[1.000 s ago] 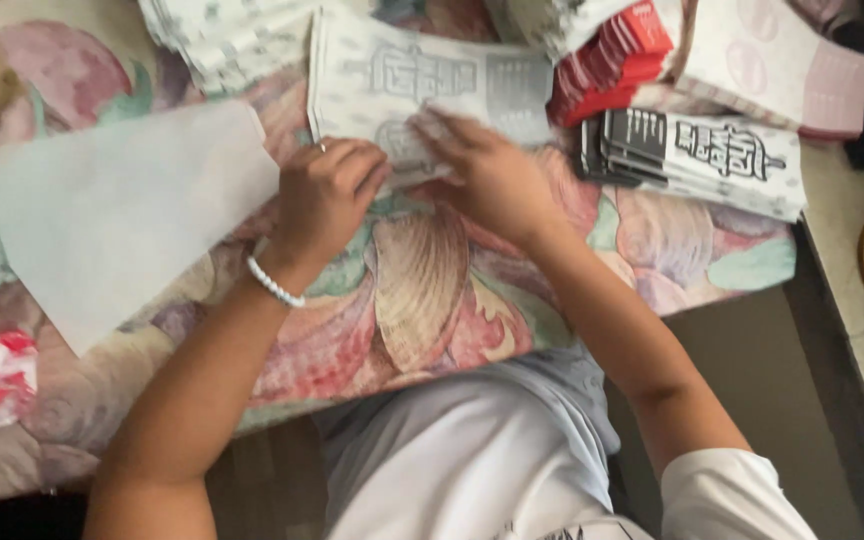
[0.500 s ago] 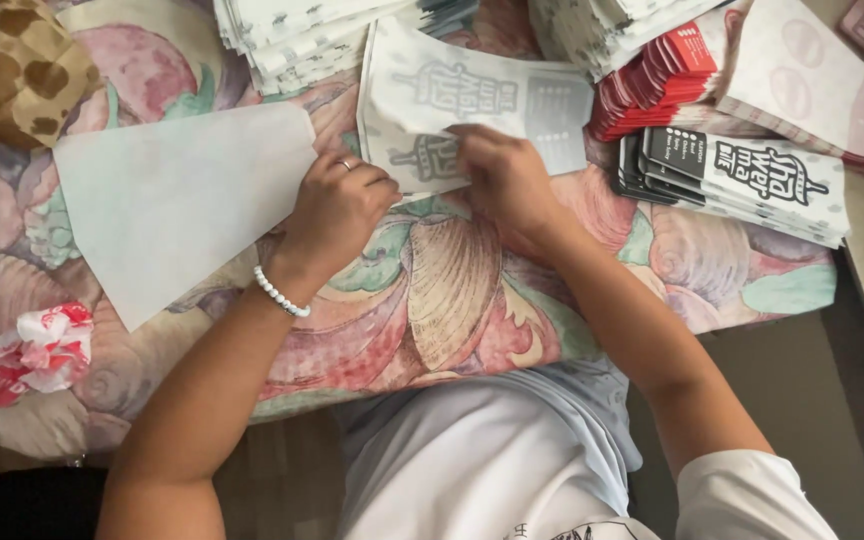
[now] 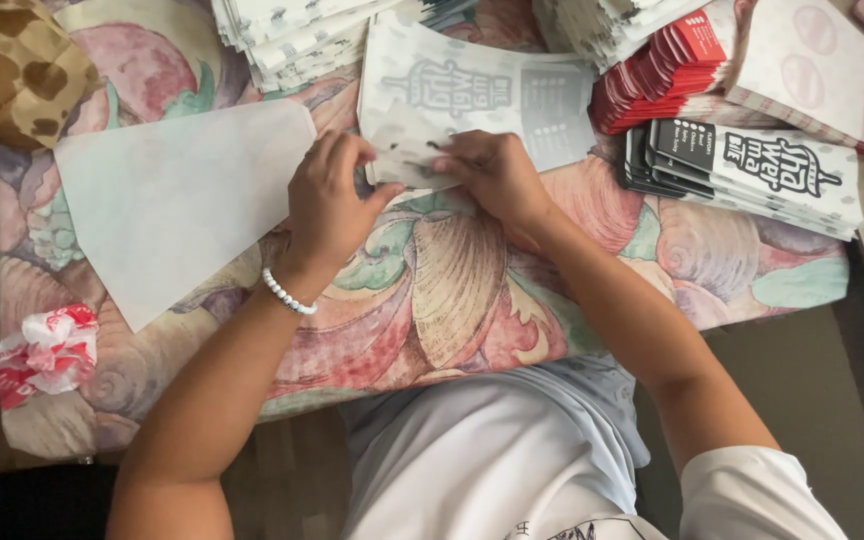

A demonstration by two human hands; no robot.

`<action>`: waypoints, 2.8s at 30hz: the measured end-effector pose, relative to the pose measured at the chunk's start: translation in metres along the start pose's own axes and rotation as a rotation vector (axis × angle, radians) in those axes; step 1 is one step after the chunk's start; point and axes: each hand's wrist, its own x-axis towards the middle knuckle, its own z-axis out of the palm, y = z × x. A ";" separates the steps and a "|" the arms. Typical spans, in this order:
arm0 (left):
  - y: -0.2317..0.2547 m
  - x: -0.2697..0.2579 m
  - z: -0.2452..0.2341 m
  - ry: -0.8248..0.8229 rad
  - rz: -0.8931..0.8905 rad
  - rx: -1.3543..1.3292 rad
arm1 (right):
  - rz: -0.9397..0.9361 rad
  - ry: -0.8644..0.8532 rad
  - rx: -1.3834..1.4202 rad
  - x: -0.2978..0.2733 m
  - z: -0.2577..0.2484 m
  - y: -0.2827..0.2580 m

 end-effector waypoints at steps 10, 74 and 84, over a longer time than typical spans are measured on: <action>-0.008 -0.005 0.018 -0.067 0.026 -0.011 | -0.048 0.021 0.037 0.000 -0.010 -0.010; 0.129 -0.004 0.001 -0.039 -0.297 -0.796 | 0.005 0.743 0.667 -0.190 -0.117 0.061; 0.136 -0.006 0.005 -0.011 -0.292 -0.843 | -0.102 0.744 0.611 -0.184 -0.111 0.038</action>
